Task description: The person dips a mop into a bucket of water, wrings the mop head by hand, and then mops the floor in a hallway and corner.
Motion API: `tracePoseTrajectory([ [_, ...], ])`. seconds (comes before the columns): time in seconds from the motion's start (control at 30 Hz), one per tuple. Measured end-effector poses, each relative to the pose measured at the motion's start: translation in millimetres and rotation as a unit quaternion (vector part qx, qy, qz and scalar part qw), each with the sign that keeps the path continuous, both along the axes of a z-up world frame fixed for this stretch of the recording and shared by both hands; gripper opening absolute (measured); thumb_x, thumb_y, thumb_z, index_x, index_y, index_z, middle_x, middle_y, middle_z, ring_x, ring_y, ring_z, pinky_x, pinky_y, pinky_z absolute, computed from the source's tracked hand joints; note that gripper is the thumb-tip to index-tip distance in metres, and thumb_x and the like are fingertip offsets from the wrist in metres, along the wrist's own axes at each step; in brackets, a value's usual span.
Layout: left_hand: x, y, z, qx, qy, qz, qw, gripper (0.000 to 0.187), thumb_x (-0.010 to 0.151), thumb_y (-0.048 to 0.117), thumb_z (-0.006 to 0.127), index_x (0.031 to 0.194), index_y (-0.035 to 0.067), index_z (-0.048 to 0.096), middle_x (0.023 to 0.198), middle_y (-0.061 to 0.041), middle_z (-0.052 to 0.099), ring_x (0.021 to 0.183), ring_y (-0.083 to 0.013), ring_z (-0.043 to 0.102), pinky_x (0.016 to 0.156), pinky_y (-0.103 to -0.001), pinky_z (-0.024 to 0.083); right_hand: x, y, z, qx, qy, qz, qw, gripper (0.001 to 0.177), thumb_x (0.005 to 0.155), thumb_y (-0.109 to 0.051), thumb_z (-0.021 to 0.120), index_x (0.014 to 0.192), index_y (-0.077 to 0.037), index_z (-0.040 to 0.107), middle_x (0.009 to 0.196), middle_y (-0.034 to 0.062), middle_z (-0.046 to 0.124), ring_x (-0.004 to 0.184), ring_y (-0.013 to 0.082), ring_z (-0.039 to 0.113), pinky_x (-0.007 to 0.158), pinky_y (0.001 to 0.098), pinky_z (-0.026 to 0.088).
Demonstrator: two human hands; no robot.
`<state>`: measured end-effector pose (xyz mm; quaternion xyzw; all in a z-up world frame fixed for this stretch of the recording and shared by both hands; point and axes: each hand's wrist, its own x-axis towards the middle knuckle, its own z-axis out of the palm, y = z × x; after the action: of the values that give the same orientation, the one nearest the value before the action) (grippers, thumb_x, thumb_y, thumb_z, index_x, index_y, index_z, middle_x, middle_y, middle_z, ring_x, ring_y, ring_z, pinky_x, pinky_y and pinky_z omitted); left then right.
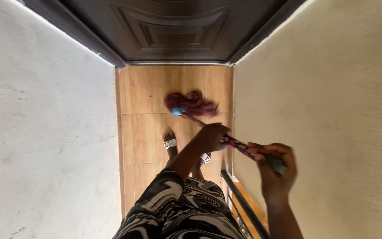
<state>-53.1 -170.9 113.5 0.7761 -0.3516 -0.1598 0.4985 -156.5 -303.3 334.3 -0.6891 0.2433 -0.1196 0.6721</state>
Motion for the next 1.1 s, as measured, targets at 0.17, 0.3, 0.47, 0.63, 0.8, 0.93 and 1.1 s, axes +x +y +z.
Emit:
tracePoseTrajectory([
  [0.17, 8, 94, -22, 0.028, -0.068, 0.089, 0.993, 0.032, 0.063, 0.03, 0.089, 0.074, 0.013, 0.064, 0.078, -0.01, 0.065, 0.08, -0.0358, 0.063, 0.073, -0.047, 0.05, 2, 44, -48, 0.08, -0.061, 0.24, 0.966, 0.035, 0.083, 0.025, 0.056, 0.109, 0.001, 0.059, 0.127, 0.0217, 0.067, 0.131, 0.0304, 0.064, 0.114, 0.0444, 0.051],
  [0.3, -9, 155, -20, 0.097, -0.037, 0.19, 0.976, 0.02, 0.069, 0.015, 0.083, 0.069, 0.014, 0.063, 0.078, -0.006, 0.065, 0.084, -0.0329, 0.063, 0.081, -0.045, 0.05, 17, 61, -63, 0.15, 0.053, 0.475, 0.865, 0.036, 0.089, -0.004, 0.078, 0.118, -0.002, 0.058, 0.14, 0.018, 0.053, 0.122, 0.0274, 0.062, 0.098, 0.0438, 0.058],
  [0.47, -63, 166, -7, 0.195, -0.019, 0.25, 0.948, 0.015, 0.07, 0.004, 0.072, 0.081, 0.011, 0.065, 0.099, -0.012, 0.064, 0.1, -0.0358, 0.061, 0.084, -0.047, 0.05, 10, 67, -80, 0.408, 0.324, 0.296, 0.801, 0.064, 0.086, -0.05, 0.069, 0.136, -0.014, 0.055, 0.142, 0.0218, 0.053, 0.112, 0.0209, 0.071, 0.087, 0.0408, 0.064],
  [0.63, -94, 156, -38, 0.265, 0.018, 0.272, 0.925, 0.025, 0.068, 0.004, 0.075, 0.093, 0.007, 0.069, 0.123, -0.019, 0.059, 0.112, -0.0406, 0.058, 0.09, -0.05, 0.05, 0, 106, -147, 0.319, 0.517, 0.344, 0.716, 0.062, 0.089, -0.049, 0.068, 0.131, -0.006, 0.054, 0.101, 0.0195, 0.07, 0.068, 0.0262, 0.072, 0.051, 0.0338, 0.057],
  [0.8, -89, 135, -96, 0.228, 0.109, 0.344, 0.904, 0.05, 0.082, 0.001, 0.066, 0.131, 0.002, 0.057, 0.139, -0.027, 0.049, 0.111, -0.0449, 0.058, 0.082, -0.049, 0.055, 0, 93, -255, 0.36, 0.459, 0.41, 0.701, 0.052, 0.104, -0.026, 0.079, 0.129, 0.011, 0.053, 0.072, 0.0033, 0.068, 0.05, 0.0107, 0.058, 0.041, 0.0258, 0.047],
  [0.93, -92, 105, -79, 0.119, 0.124, 0.329, 0.929, 0.041, 0.084, 0.0, 0.067, 0.123, 0.003, 0.055, 0.128, -0.021, 0.054, 0.099, -0.0391, 0.062, 0.077, -0.045, 0.056, -16, 64, -243, 0.317, 0.427, 0.315, 0.786, 0.047, 0.094, -0.014, 0.071, 0.135, -0.005, 0.049, 0.068, 0.0066, 0.064, 0.046, 0.0145, 0.057, 0.039, 0.0303, 0.046],
  [1.1, -64, 44, -58, -0.102, 0.411, 0.341, 0.839, 0.019, 0.096, 0.011, 0.054, 0.114, 0.008, 0.057, 0.116, -0.023, 0.057, 0.09, -0.0335, 0.059, 0.067, -0.042, 0.052, -22, 34, -193, 0.273, 0.406, 0.21, 0.846, 0.052, 0.086, -0.005, 0.064, 0.134, -0.015, 0.048, 0.065, 0.0095, 0.061, 0.043, 0.017, 0.054, 0.037, 0.0334, 0.043],
])
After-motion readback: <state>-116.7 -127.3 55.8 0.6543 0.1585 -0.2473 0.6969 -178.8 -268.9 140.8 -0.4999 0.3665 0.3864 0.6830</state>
